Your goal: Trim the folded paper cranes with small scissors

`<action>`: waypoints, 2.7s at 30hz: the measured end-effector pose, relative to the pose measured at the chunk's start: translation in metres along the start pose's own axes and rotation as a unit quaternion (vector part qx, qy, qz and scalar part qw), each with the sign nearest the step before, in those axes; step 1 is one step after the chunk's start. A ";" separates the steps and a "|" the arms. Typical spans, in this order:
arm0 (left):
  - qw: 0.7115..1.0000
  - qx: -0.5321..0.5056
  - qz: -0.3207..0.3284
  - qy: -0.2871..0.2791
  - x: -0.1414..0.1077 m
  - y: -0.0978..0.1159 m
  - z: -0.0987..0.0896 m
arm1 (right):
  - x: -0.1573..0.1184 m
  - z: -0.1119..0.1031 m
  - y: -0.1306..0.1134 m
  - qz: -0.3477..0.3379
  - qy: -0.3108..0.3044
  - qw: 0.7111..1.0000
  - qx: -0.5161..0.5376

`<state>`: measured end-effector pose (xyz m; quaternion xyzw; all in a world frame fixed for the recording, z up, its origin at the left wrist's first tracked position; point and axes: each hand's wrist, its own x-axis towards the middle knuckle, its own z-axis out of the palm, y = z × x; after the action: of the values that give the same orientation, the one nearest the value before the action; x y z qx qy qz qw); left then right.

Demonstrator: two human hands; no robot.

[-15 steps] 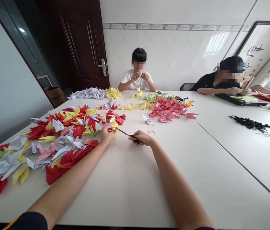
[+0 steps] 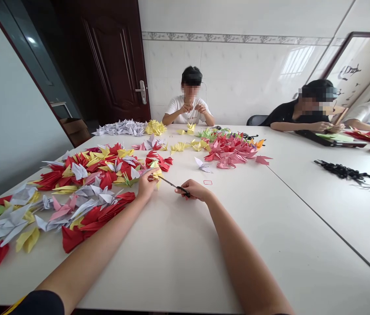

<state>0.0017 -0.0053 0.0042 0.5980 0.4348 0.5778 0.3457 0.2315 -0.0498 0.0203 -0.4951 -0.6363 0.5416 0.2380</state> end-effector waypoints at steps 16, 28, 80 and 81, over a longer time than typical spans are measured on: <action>0.996 -0.080 -0.025 0.016 0.003 -0.009 -0.001 | -0.011 0.005 -0.014 0.000 -0.057 0.997 0.045; 0.997 -0.082 -0.002 0.007 0.004 -0.013 -0.001 | -0.010 0.003 -0.009 -0.020 -0.069 0.996 0.049; 0.997 -0.073 -0.031 0.023 0.003 -0.004 0.004 | -0.002 0.006 -0.006 -0.009 -0.032 0.999 -0.017; 0.996 -0.075 -0.030 0.023 0.003 -0.005 0.004 | -0.002 0.006 -0.005 -0.011 -0.032 0.999 -0.016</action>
<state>0.0045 -0.0003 0.0008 0.5438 0.4159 0.6115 0.3966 0.2248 -0.0539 0.0239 -0.4744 -0.6577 0.5440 0.2155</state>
